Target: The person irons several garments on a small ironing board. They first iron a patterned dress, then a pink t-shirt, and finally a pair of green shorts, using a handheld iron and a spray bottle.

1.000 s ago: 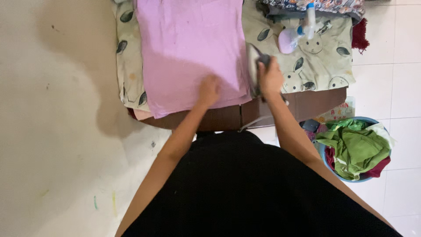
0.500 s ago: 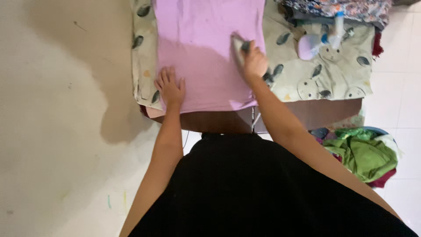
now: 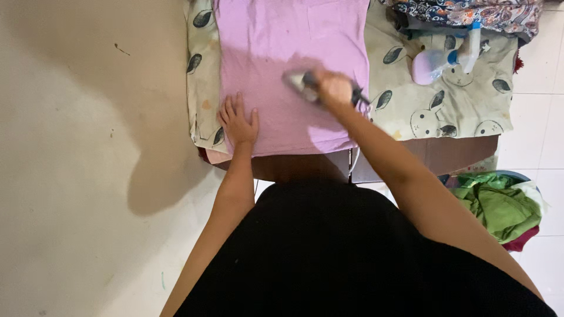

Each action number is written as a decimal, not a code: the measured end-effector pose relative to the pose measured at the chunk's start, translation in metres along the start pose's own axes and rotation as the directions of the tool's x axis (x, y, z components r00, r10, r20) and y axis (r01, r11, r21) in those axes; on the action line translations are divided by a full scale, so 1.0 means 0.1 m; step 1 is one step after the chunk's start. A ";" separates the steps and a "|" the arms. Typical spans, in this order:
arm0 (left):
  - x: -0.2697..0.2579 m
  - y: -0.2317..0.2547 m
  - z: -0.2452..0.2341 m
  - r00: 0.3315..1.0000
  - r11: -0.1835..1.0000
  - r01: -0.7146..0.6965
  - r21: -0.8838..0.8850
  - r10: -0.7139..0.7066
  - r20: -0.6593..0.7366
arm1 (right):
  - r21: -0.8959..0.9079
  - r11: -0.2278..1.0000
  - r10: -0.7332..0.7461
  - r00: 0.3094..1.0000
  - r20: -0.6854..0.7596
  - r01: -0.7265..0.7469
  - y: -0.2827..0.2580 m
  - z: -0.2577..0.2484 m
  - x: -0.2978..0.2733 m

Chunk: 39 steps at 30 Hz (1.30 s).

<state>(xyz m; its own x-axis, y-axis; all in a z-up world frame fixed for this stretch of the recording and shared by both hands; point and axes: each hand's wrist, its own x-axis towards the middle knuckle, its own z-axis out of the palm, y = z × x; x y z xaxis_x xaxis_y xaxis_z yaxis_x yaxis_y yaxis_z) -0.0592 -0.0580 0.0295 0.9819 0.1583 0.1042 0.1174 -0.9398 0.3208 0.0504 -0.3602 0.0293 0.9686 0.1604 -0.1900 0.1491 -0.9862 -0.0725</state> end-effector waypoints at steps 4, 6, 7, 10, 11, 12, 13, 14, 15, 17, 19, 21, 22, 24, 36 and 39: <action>0.04 0.01 -0.02 1.000 1.000 0.011 -0.027 -0.012 -0.016 | 0.158 0.941 0.330 0.913 -0.240 -0.298 0.44 -0.41 0.42; 0.02 0.04 -0.02 1.000 1.000 0.010 -0.029 -0.011 -0.026 | 0.168 0.864 0.503 0.819 -0.276 -0.474 0.58 -0.52 0.64; 0.02 0.04 -0.04 0.999 1.000 0.003 -0.029 -0.004 -0.043 | 0.179 0.815 0.579 0.760 -0.296 -0.552 0.64 -0.54 0.74; 0.04 0.04 -0.07 0.999 0.999 0.014 -0.036 -0.016 -0.040 | 0.242 0.844 0.534 0.796 -0.284 -0.479 0.67 -0.46 0.76; 0.04 0.04 -0.07 0.999 0.999 0.020 -0.041 -0.021 -0.029 | 0.225 0.894 0.440 0.858 -0.265 -0.389 0.59 -0.36 0.67; -0.01 0.04 -0.07 1.000 0.999 0.013 -0.032 -0.014 -0.024 | 0.211 0.933 0.340 0.908 -0.243 -0.293 0.44 -0.24 0.52; 0.00 0.03 -0.07 1.000 1.000 0.006 -0.023 -0.007 -0.029 | 0.201 0.962 0.231 0.946 -0.228 -0.187 0.30 -0.19 0.44; 0.00 0.00 -0.07 0.999 1.000 0.000 -0.013 0.000 -0.034 | 0.168 0.978 0.148 0.979 -0.143 -0.124 0.05 -0.10 0.29; -0.01 -0.01 -0.04 0.999 0.999 0.006 -0.041 -0.007 -0.044 | 0.139 0.989 0.063 0.997 -0.054 -0.055 -0.18 -0.05 0.13; 0.01 -0.07 0.01 0.997 0.995 0.015 -0.094 -0.022 -0.071 | 0.217 0.955 -0.225 0.971 0.079 0.204 -0.65 -0.04 -0.16; 0.00 -0.10 0.04 0.993 0.995 0.074 -0.070 -0.079 -0.082 | 0.154 0.888 -0.395 0.889 -0.231 0.434 -0.75 -0.14 -0.09; -0.07 -0.14 0.08 0.989 0.991 0.109 -0.084 -0.116 -0.092 | -0.021 0.923 -0.371 0.877 -0.307 0.383 -0.80 -0.14 0.15; -0.10 -0.17 0.09 0.987 0.988 0.115 -0.108 -0.126 -0.100 | -0.151 0.962 -0.259 0.931 -0.257 0.226 -0.83 -0.12 0.33; -0.01 -0.21 0.13 0.983 0.984 0.127 -0.123 -0.141 -0.116 | 0.169 0.985 0.022 0.963 -0.268 0.025 -0.78 -0.20 0.72; 0.04 -0.53 0.25 0.928 0.910 0.273 -0.312 -0.335 -0.164 | 0.179 0.962 -0.177 0.970 -0.165 0.206 -1.69 -0.29 -0.25; -0.02 -0.52 0.26 0.920 0.912 0.247 -0.328 -0.327 -0.216 | 0.239 0.951 -0.153 0.971 -0.184 0.195 -1.80 -0.30 -0.27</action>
<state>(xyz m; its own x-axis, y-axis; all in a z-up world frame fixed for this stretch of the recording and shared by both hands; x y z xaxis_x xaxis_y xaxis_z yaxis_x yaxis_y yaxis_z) -0.0632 -0.0177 -0.0119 0.8328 0.5184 0.1942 0.3011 -0.7186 0.6269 0.0028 -0.1879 0.0771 0.9543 0.2987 0.0066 0.2831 -0.8969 -0.3397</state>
